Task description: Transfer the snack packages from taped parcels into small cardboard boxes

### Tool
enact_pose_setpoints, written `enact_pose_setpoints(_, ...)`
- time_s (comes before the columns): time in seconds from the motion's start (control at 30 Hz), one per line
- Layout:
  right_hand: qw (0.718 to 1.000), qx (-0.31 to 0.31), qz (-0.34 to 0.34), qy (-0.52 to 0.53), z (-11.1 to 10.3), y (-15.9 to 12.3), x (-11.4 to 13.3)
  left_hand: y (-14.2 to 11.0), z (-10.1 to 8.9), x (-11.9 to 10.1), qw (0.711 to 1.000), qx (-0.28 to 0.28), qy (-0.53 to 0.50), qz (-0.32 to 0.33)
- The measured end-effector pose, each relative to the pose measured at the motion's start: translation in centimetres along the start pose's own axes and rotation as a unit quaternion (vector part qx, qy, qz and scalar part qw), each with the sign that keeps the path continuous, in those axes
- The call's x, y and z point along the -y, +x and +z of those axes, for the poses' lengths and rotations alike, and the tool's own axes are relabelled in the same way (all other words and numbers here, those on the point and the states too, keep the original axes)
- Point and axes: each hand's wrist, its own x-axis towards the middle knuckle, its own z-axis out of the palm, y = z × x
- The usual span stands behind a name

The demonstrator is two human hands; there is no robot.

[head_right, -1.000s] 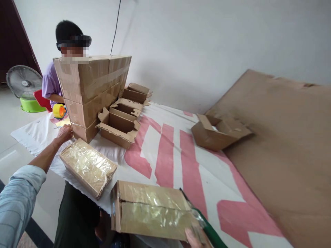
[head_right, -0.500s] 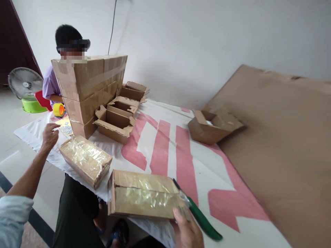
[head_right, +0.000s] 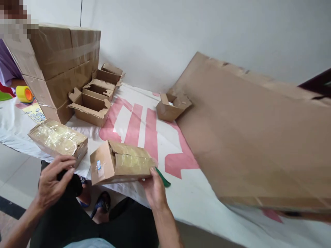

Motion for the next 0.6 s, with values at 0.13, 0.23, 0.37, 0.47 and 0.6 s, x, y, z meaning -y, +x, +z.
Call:
enact_pose_setpoints(0.13, 1.000, 0.017, 0.008, 0.006, 0.0, 0.1, 0.1, -1.2, 4.0, -0.8, 0.995, 0.079, -0.061, -0.010)
enact_pose_setpoints(0.23, 1.000, 0.015, 0.011, 0.019, 0.1, 0.1, 0.1, -1.7, 5.8, -0.7, 0.989, 0.124, -0.074, -0.019)
enact_pose_setpoints(0.37, 0.999, 0.028, -0.001, 0.019, 0.2, 0.0, 0.1, -2.1, 7.0, -0.3, 0.990, 0.122, -0.074, -0.013)
enact_pose_setpoints(0.47, 0.999, 0.035, -0.015, 0.017, 0.3, -0.2, 0.1, -2.0, 6.8, -0.1, 0.990, 0.117, -0.074, -0.018)
enact_pose_setpoints(0.6, 0.998, 0.046, -0.048, -0.007, 0.8, -0.7, 0.0, -0.6, 5.5, -0.6, 0.982, 0.145, -0.101, -0.068)
